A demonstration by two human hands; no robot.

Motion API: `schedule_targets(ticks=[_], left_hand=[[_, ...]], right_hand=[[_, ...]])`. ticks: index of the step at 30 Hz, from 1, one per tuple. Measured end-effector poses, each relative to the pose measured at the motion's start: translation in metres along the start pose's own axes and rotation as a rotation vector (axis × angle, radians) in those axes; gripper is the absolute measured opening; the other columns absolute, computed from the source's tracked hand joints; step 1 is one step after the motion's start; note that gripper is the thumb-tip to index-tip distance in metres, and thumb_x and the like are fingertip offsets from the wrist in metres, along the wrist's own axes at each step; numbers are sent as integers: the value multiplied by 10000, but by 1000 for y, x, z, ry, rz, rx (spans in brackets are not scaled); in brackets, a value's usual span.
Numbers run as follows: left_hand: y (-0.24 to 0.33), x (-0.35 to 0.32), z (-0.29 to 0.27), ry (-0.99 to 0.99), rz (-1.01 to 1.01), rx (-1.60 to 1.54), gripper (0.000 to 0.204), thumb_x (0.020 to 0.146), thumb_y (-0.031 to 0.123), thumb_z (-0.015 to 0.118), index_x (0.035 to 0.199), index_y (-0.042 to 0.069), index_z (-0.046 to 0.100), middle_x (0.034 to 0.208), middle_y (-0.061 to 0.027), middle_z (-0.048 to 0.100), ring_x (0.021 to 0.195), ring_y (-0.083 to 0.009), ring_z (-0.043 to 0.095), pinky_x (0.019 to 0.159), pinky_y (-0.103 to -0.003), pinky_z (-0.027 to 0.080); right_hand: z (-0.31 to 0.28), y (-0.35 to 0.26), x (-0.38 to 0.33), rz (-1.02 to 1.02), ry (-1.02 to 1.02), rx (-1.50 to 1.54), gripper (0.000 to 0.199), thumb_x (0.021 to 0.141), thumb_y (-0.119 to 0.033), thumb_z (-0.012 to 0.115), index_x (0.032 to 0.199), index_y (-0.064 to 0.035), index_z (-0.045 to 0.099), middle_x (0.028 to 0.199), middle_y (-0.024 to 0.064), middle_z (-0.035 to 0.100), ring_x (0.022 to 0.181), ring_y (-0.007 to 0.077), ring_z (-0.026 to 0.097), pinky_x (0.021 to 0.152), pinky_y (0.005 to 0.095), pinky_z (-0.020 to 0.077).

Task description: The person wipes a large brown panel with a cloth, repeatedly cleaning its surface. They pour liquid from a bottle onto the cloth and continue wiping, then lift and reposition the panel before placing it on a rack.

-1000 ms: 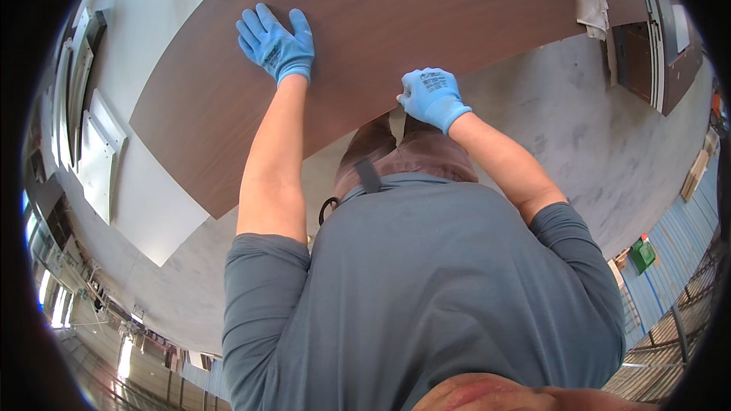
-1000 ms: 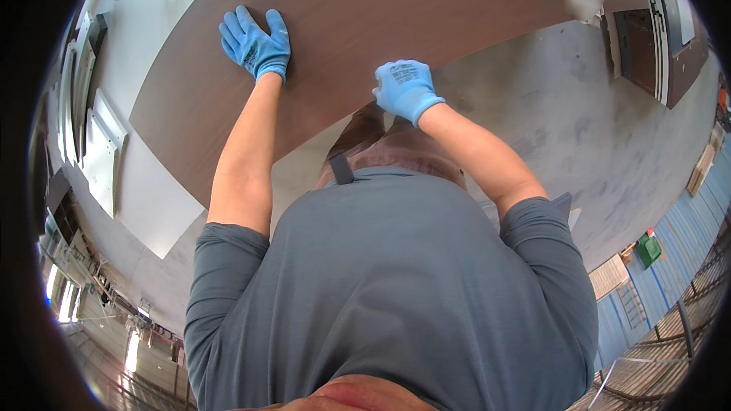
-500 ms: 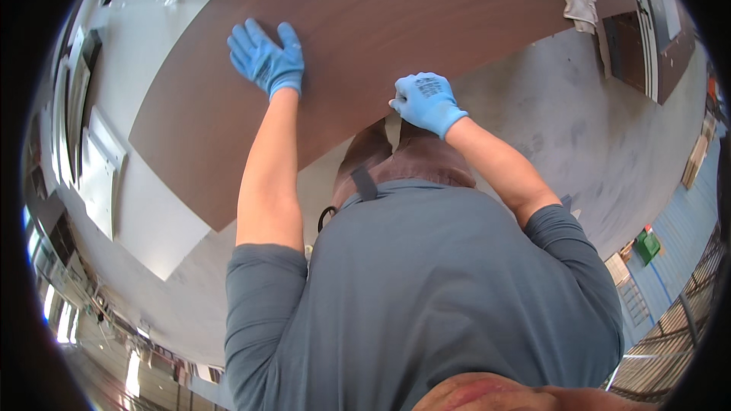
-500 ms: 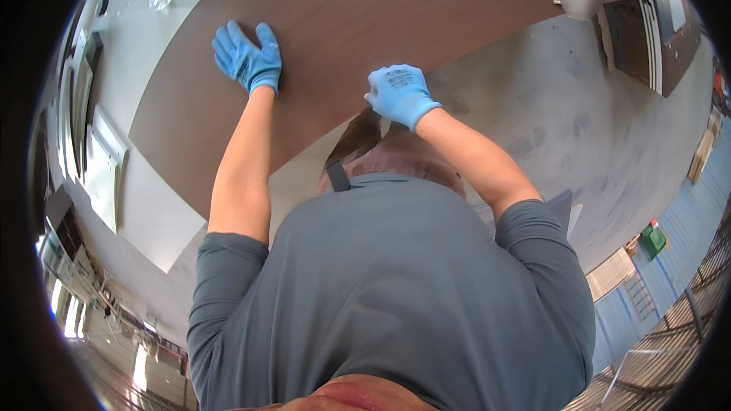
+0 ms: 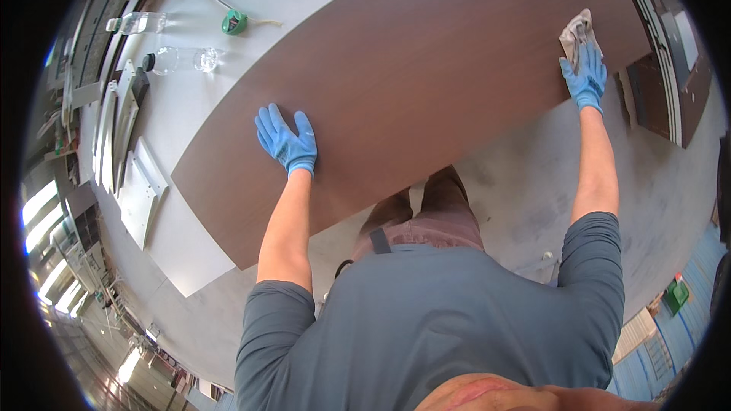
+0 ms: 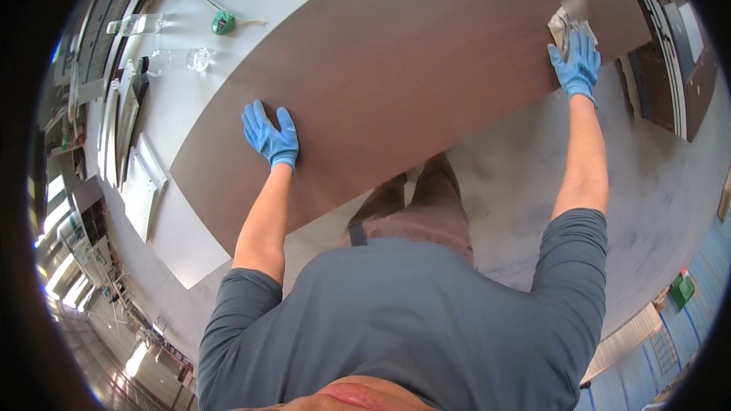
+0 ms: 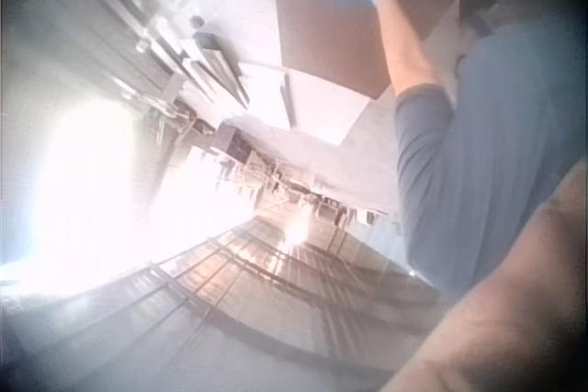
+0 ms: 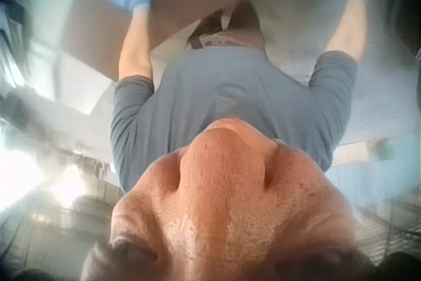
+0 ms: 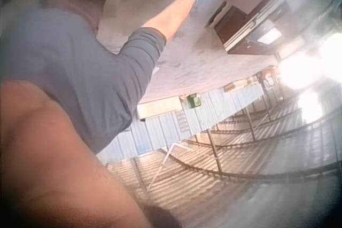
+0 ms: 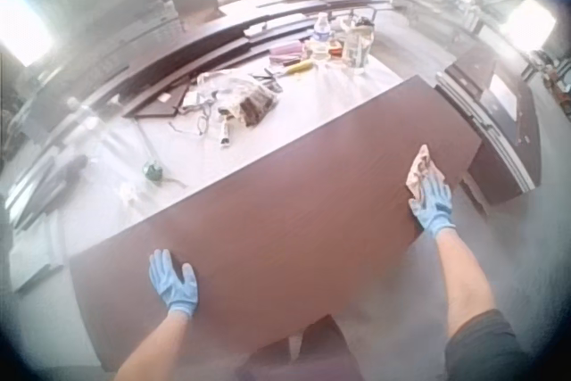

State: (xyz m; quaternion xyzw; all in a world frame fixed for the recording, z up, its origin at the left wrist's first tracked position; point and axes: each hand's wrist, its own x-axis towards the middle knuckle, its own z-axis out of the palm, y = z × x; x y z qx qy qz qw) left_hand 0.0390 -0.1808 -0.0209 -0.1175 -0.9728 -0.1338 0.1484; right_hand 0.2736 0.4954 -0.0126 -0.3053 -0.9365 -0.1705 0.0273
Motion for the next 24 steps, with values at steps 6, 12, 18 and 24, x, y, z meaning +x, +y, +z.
schedule_targets(ticks=[6, 12, 18, 24], left_hand=[[5, 0, -4, -60, -48, 31, 717, 976, 415, 681, 1544, 11, 512, 1639, -254, 450, 1559, -441, 353, 1284, -559, 231], [4, 2, -3, -66, -31, 43, 713, 984, 422, 672, 1544, 11, 515, 1628, -260, 464, 1543, -445, 378, 1282, -555, 241], [3, 0, -1, -50, -1, 30, 705, 1007, 436, 643, 1551, 10, 505, 1626, -264, 463, 1537, -451, 379, 1276, -561, 257], [-2, -2, 2, -78, -24, 24, 842, 960, 475, 699, 1591, -9, 423, 1637, -307, 415, 1538, -481, 358, 1272, -562, 267]], right_hand=[[52, 5, 7, -104, 313, 321, 738, 1020, -561, 603, 1582, -94, 501, 1672, 213, 418, 1550, 406, 380, 1276, 571, 260], [-54, -115, -86, -307, 129, 523, 794, 954, -444, 691, 1600, -50, 451, 1657, 229, 423, 1542, 420, 390, 1286, 538, 296], [-163, -305, -249, -726, -286, 985, 895, 805, -494, 810, 1527, -49, 524, 1687, 179, 382, 1589, 372, 317, 1306, 561, 232], [-191, -394, -295, -840, 135, 1054, 379, 943, -120, 621, 1314, -102, 695, 1514, 121, 610, 1429, 294, 568, 1265, 497, 371]])
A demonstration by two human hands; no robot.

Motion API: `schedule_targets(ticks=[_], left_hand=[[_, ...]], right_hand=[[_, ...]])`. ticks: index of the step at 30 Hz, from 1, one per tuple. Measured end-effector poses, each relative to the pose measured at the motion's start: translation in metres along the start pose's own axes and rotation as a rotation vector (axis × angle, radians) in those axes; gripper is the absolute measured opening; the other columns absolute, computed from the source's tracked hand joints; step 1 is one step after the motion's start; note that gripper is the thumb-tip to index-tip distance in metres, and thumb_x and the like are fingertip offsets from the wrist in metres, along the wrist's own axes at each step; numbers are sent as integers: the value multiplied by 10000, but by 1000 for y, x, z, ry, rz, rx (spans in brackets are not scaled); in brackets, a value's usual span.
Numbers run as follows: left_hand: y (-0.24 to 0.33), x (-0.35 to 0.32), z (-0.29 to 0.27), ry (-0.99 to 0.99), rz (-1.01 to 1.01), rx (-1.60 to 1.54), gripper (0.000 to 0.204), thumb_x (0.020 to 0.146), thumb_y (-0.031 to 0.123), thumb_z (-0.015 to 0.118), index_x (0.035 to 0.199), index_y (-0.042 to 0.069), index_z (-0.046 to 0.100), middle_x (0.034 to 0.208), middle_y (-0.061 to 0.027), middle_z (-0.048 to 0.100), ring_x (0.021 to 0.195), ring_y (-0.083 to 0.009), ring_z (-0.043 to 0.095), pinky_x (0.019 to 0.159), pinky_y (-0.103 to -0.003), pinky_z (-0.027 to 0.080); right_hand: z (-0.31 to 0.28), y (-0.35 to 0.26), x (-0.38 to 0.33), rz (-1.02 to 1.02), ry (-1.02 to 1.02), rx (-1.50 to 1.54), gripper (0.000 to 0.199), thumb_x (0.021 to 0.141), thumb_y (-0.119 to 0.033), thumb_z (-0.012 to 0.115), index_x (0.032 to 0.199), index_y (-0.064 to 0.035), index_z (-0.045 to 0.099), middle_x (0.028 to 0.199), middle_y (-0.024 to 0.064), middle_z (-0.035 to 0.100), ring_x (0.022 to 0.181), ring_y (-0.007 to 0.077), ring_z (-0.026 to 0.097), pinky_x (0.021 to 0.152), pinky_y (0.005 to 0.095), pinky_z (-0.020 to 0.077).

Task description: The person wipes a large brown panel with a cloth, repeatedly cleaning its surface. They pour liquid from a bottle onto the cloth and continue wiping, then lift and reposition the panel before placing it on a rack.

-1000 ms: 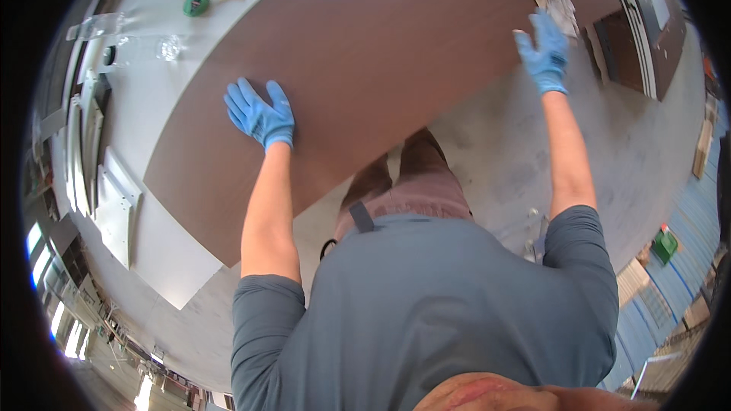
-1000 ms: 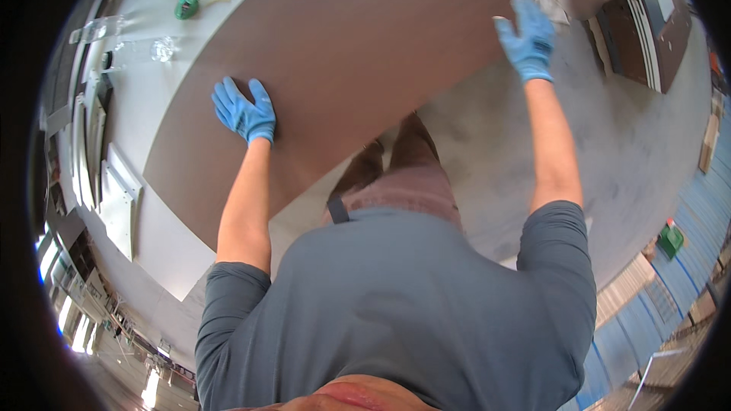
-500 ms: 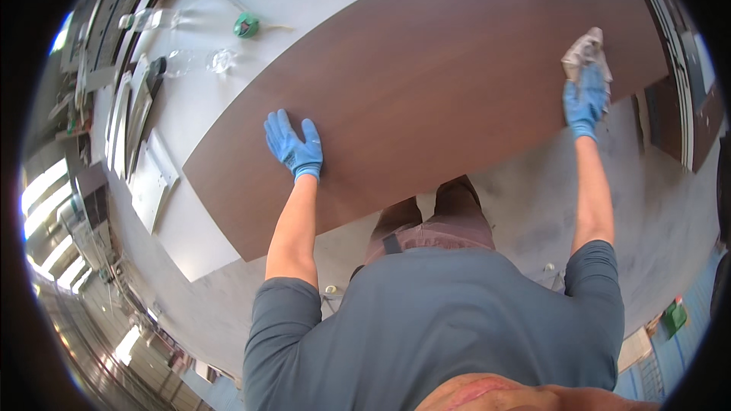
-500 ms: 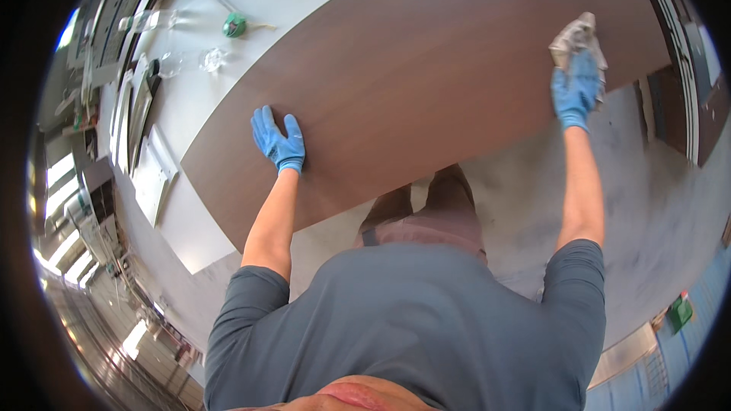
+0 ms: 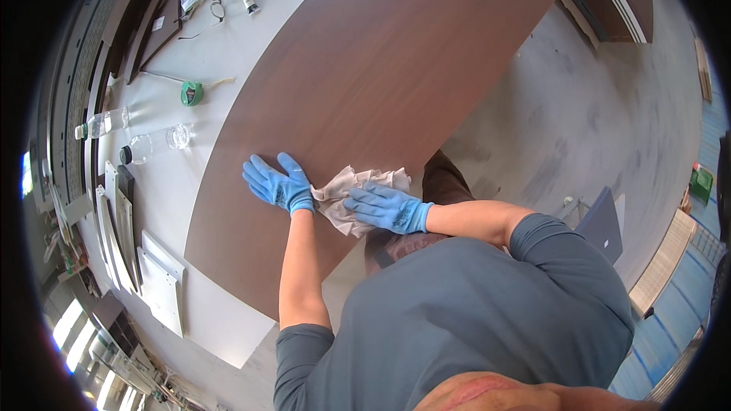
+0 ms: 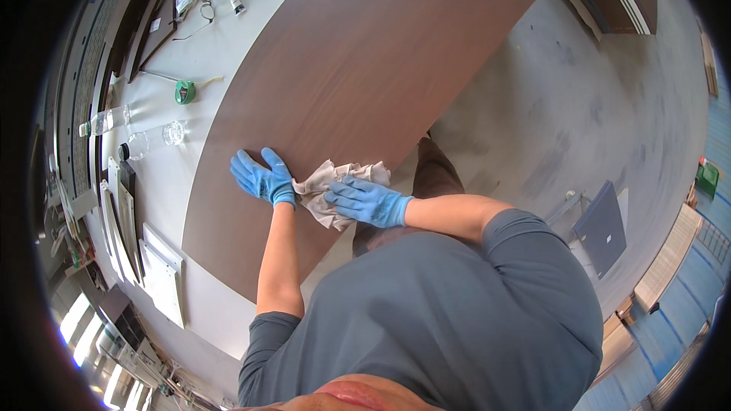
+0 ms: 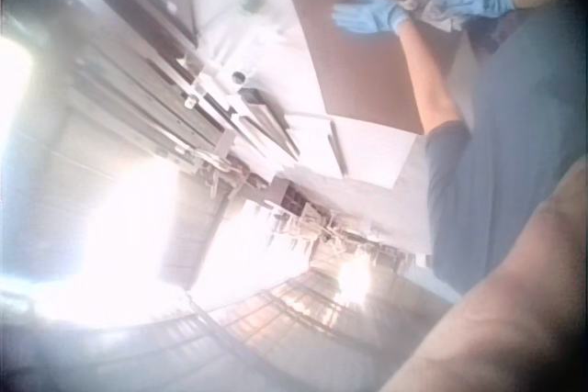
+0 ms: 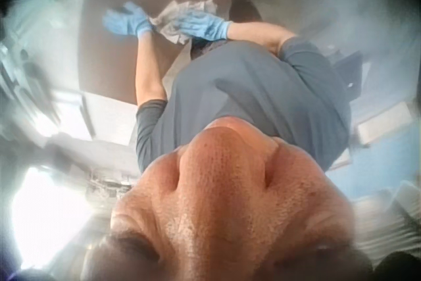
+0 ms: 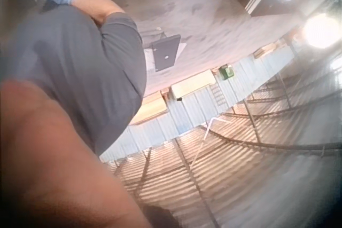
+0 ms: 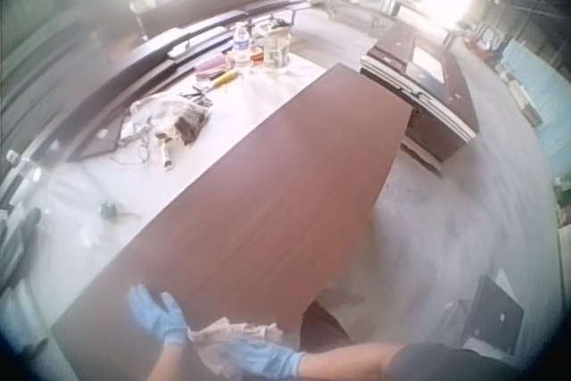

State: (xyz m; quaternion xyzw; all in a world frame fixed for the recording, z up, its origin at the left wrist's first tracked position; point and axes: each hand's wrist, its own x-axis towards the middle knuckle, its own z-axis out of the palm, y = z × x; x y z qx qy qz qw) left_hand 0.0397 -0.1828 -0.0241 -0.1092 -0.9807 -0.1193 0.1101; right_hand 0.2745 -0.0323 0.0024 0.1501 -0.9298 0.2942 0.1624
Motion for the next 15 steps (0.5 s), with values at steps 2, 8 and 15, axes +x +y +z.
schedule_targets(ticks=[2, 8, 15], left_hand=[[-3, 3, -1, 17, -56, -168, 929, 928, 488, 736, 1601, -42, 379, 1655, -326, 367, 1555, -481, 327, 1280, -559, 254], [-58, 103, -17, 210, -322, -480, 1321, 793, 531, 889, 1649, -124, 124, 1733, -340, 109, 1641, -420, 106, 1338, -490, 143], [-120, 259, -20, 401, -473, -580, 1505, 647, 498, 1005, 1660, -89, 59, 1673, -310, 233, 1501, -400, 302, 1272, -469, 278]], right_hand=[[5, -12, -2, -65, -13, -7, 292, 924, -119, 658, 1203, -110, 743, 1424, 86, 683, 1336, 267, 644, 1168, 484, 483], [-23, -49, -2, 462, -90, 506, 291, 890, -59, 682, 1173, -81, 742, 1185, 103, 759, 1060, 260, 732, 927, 403, 576], [-88, -17, 13, 1092, 741, 1518, 405, 1051, -142, 667, 1417, 15, 597, 1342, 103, 689, 1174, 227, 704, 1004, 380, 603]])
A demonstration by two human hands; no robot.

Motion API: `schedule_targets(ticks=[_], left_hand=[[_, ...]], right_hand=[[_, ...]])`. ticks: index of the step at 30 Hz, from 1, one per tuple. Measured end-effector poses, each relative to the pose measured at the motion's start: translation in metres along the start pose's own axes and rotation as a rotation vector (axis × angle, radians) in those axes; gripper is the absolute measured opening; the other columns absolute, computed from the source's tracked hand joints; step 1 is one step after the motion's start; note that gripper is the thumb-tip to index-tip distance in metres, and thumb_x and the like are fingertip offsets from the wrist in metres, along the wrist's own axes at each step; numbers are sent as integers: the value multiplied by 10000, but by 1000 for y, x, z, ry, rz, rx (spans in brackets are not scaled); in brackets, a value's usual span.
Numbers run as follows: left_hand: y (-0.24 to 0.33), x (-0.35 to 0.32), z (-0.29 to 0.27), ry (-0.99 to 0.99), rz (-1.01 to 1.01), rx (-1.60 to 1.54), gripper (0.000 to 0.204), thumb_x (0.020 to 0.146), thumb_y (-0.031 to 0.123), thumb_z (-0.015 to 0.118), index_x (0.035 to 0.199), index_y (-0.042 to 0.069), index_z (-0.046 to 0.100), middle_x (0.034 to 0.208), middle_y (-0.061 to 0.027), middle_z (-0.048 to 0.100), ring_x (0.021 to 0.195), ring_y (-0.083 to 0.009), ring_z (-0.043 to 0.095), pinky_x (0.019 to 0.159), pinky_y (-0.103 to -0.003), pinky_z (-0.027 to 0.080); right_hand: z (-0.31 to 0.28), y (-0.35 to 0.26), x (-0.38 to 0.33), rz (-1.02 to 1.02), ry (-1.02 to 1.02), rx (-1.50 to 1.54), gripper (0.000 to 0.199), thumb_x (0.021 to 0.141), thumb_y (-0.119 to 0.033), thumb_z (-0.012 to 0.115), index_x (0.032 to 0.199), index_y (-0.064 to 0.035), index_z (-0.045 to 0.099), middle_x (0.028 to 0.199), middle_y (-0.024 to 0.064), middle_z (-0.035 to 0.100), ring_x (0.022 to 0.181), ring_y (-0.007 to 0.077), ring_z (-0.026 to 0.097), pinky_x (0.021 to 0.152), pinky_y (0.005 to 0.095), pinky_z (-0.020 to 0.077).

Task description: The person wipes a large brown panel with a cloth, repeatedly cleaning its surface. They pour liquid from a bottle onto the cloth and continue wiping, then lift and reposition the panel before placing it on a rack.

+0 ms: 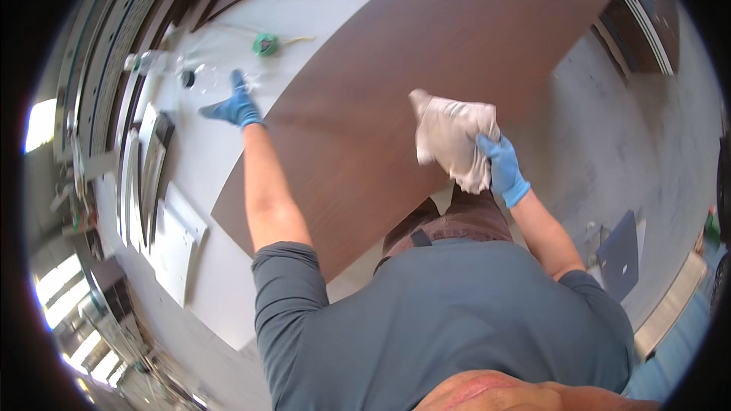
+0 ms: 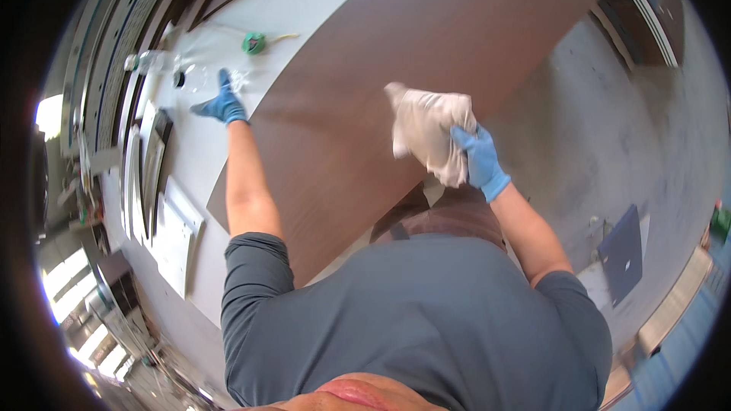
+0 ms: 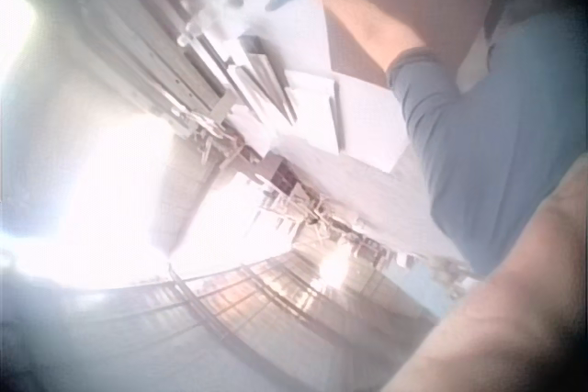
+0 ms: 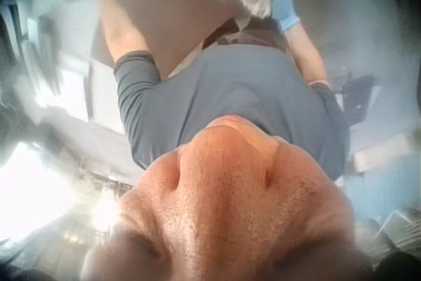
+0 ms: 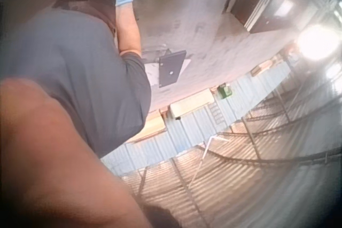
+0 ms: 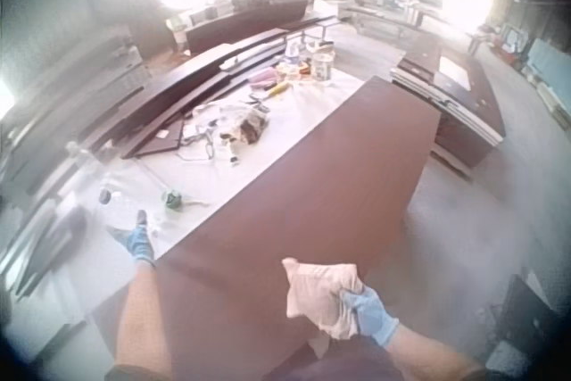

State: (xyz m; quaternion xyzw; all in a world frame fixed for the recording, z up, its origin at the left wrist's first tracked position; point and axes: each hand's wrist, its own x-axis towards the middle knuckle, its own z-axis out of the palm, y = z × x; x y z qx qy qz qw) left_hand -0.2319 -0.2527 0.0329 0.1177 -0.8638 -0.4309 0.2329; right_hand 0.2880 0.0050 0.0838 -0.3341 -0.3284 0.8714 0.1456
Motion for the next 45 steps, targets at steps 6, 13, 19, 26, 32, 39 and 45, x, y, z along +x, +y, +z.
schedule_targets(ticks=[6, 13, 19, 26, 32, 39, 45], left_hand=[[-24, 72, 32, -221, -175, -485, 865, 717, 315, 1019, 1324, -12, 497, 1177, -163, 662, 923, -286, 636, 883, -453, 578], [23, 57, 0, -347, 324, -624, 245, 983, 265, 797, 931, 33, 736, 889, -35, 688, 811, -147, 581, 783, -333, 512], [123, -137, -77, -1101, 164, -588, 612, 932, 48, 747, 1493, 17, 504, 1345, -78, 620, 1179, -198, 625, 1077, -391, 518], [186, -344, -119, -1784, 1, -590, 471, 929, 128, 789, 1351, 35, 603, 1227, -47, 658, 1105, -154, 645, 977, -337, 551], [246, -403, -110, -2050, 164, -583, 509, 893, 208, 773, 1347, 28, 630, 1197, -45, 678, 1096, -178, 652, 994, -366, 532], [319, -441, -108, -2252, 140, -531, 636, 933, 301, 807, 1441, -5, 579, 1289, -67, 669, 1167, -177, 623, 1035, -359, 509], [351, -455, -112, -2521, -17, -334, 601, 1011, 449, 725, 1364, -24, 614, 1147, -96, 705, 990, -188, 710, 879, -356, 599]], right_hand=[[-9, -22, 12, -132, 89, 80, 442, 1066, -181, 659, 1461, -8, 557, 1362, 114, 679, 1216, 241, 696, 1064, 406, 583], [-11, -38, 16, -201, 183, 61, 332, 1039, -163, 678, 1338, -24, 639, 1190, 76, 729, 1076, 196, 728, 946, 379, 626], [-38, -90, 15, -320, 235, -193, 355, 1029, -201, 720, 1330, -22, 663, 1163, 52, 711, 952, 156, 696, 871, 317, 606], [-237, -162, -64, -335, 833, -560, 325, 1017, -243, 696, 1252, -20, 728, 1184, 134, 779, 1109, 230, 742, 923, 373, 609], [-344, -146, -106, -17, 990, -1014, 351, 917, -191, 676, 1228, -53, 762, 1271, 203, 749, 1104, 331, 755, 924, 432, 586], [-262, -180, -87, -382, 568, -318, 356, 954, -39, 601, 1290, 8, 705, 1166, 100, 762, 1040, 213, 741, 897, 369, 609], [-152, -219, -70, -595, 138, -109, 404, 979, -27, 544, 1370, 1, 643, 1226, 61, 721, 1057, 161, 708, 945, 325, 601]])
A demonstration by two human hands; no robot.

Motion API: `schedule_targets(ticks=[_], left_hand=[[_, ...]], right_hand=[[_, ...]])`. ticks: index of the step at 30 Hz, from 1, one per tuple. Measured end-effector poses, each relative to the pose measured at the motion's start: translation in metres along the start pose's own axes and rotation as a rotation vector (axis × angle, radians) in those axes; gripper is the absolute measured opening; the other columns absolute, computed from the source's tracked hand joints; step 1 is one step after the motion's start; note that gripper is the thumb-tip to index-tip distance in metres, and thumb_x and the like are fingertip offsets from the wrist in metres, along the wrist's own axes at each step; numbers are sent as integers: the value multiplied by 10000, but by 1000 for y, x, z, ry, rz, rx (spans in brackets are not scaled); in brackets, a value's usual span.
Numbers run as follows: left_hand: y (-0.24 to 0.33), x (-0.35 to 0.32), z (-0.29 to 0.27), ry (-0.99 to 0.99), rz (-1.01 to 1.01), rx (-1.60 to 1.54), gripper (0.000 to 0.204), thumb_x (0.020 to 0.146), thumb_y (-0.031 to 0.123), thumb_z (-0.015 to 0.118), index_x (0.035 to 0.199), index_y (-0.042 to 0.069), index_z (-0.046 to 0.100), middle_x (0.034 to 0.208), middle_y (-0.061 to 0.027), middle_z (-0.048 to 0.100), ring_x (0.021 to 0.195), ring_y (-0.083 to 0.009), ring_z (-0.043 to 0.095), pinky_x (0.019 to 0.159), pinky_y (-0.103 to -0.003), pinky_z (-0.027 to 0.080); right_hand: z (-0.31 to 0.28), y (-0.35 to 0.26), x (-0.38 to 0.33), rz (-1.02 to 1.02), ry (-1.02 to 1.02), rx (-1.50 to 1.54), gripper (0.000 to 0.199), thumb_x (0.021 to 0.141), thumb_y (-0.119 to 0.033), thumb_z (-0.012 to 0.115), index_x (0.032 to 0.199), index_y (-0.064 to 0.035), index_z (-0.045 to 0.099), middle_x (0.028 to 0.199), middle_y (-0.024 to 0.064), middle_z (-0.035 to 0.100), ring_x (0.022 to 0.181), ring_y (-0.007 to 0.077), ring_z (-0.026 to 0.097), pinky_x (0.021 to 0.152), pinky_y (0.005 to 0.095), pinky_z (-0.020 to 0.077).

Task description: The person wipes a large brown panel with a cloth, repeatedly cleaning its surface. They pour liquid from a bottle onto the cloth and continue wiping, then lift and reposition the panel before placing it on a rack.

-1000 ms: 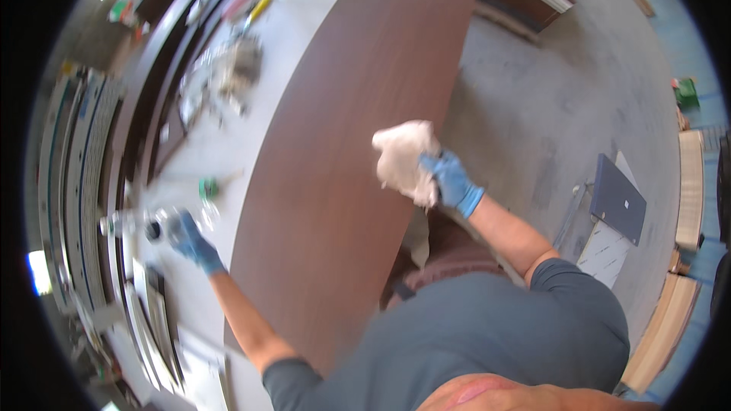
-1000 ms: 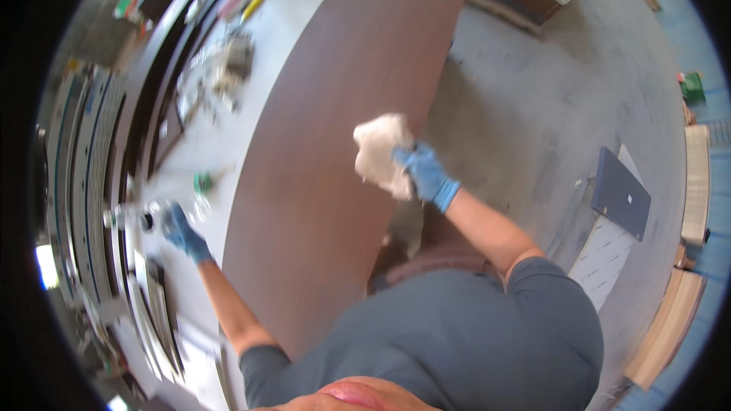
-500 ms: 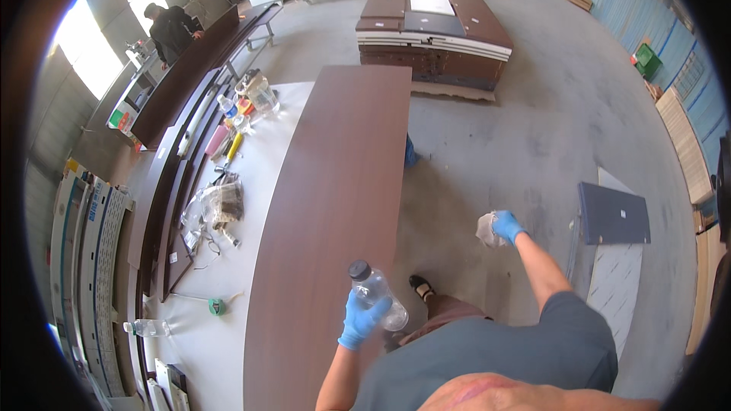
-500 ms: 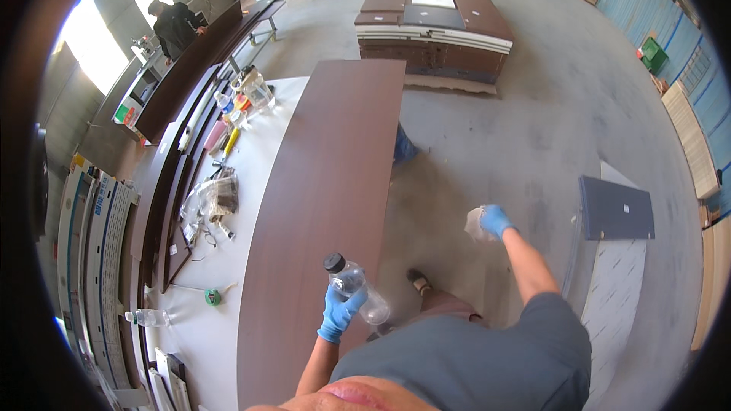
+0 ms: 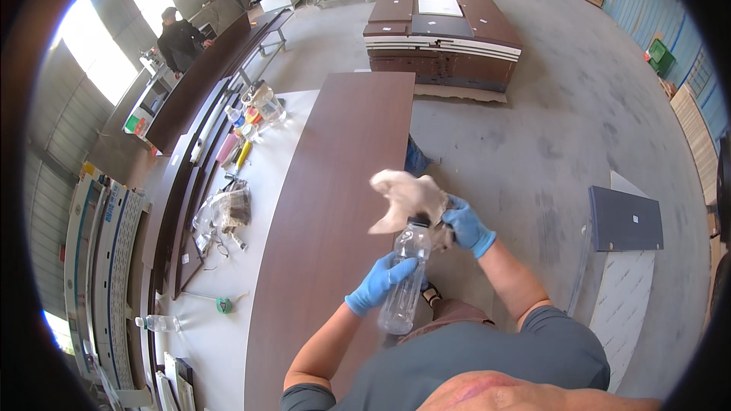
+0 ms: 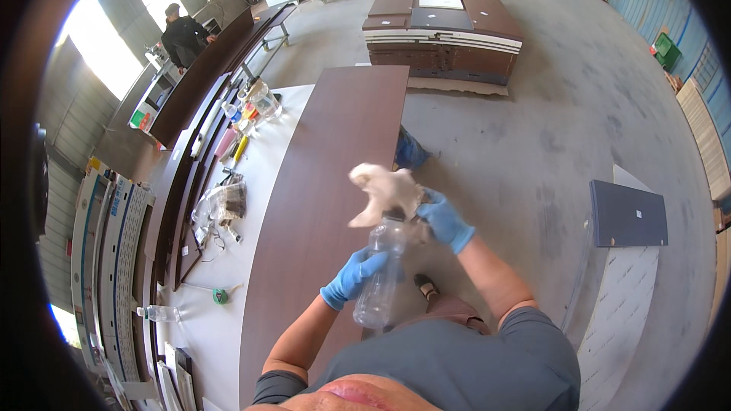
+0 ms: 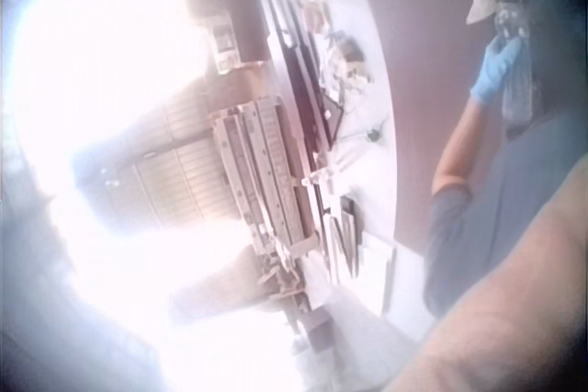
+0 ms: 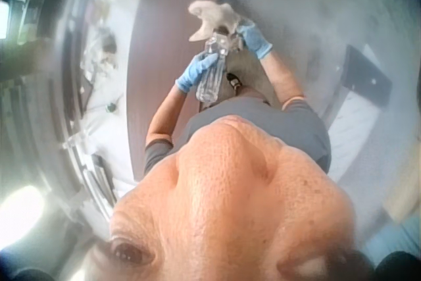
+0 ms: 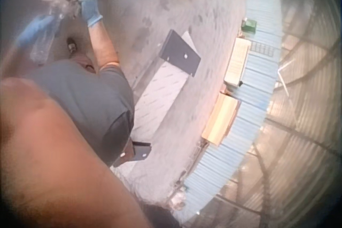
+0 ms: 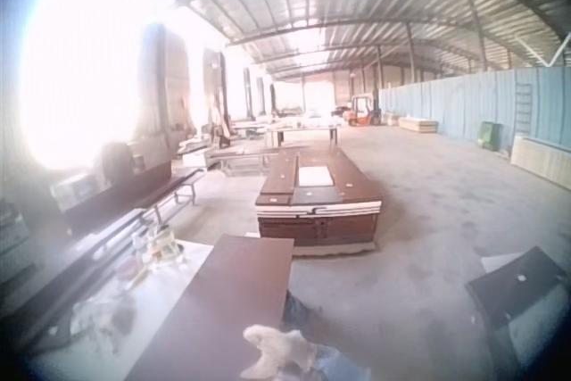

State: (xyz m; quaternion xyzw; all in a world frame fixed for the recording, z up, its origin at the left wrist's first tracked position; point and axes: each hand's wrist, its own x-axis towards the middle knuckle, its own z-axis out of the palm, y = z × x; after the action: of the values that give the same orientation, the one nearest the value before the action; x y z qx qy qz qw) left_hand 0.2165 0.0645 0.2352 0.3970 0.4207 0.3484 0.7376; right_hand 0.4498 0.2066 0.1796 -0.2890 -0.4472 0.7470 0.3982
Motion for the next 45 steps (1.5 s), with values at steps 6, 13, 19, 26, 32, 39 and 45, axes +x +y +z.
schedule_targets(ticks=[6, 13, 19, 26, 32, 39, 45], left_hand=[[18, -7, 6, 46, -100, -188, 613, 1067, 525, 610, 1369, -7, 628, 1100, -111, 736, 943, -218, 741, 861, -395, 642], [21, -5, -8, 109, -357, -471, 528, 1080, 484, 613, 1382, 52, 643, 1142, -113, 765, 931, -229, 769, 812, -398, 665], [30, 0, -9, 139, -397, -428, 547, 1033, 540, 670, 1313, 70, 665, 1018, -95, 769, 779, -212, 759, 692, -385, 661], [40, 14, -14, 156, -429, -430, 507, 1050, 508, 657, 1313, 74, 669, 1028, -79, 765, 814, -191, 751, 700, -387, 653], [41, 27, -27, 80, -425, -464, 536, 1051, 515, 650, 1351, 70, 660, 1053, -88, 764, 833, -203, 756, 715, -401, 660], [36, 23, -39, 235, -422, -477, 631, 1034, 581, 640, 1404, 71, 610, 1073, -128, 761, 827, -203, 769, 683, -398, 676], [34, 12, -40, 385, -460, -346, 742, 1005, 684, 610, 1444, 86, 582, 1104, -147, 751, 754, -218, 755, 648, -401, 673]], right_hand=[[24, 14, 6, 13, 3, 283, 459, 955, -26, 543, 1410, 5, 596, 1224, 63, 699, 1012, 131, 703, 881, 285, 606], [-10, 52, 8, 102, -27, 470, 303, 1089, -203, 482, 1242, -9, 659, 1175, 80, 725, 1033, 172, 729, 935, 347, 616], [-17, 53, 8, 25, -14, 512, 432, 1140, -305, 451, 1441, -22, 579, 1353, 101, 686, 1186, 204, 697, 1043, 371, 585], [-22, 61, 8, 95, -29, 568, 412, 1137, -265, 440, 1434, -18, 582, 1340, 102, 691, 1192, 194, 692, 1061, 361, 572], [-22, 80, 38, 206, -205, 754, 426, 1116, -265, 452, 1432, -6, 571, 1334, 131, 690, 1188, 240, 703, 1050, 398, 589], [5, 101, 71, 228, -274, 915, 455, 1110, -282, 465, 1451, 6, 553, 1373, 157, 672, 1228, 278, 695, 1059, 427, 598], [11, 107, 74, 272, -221, 810, 458, 1111, -284, 476, 1444, 21, 557, 1391, 164, 664, 1228, 266, 697, 1062, 404, 596]])
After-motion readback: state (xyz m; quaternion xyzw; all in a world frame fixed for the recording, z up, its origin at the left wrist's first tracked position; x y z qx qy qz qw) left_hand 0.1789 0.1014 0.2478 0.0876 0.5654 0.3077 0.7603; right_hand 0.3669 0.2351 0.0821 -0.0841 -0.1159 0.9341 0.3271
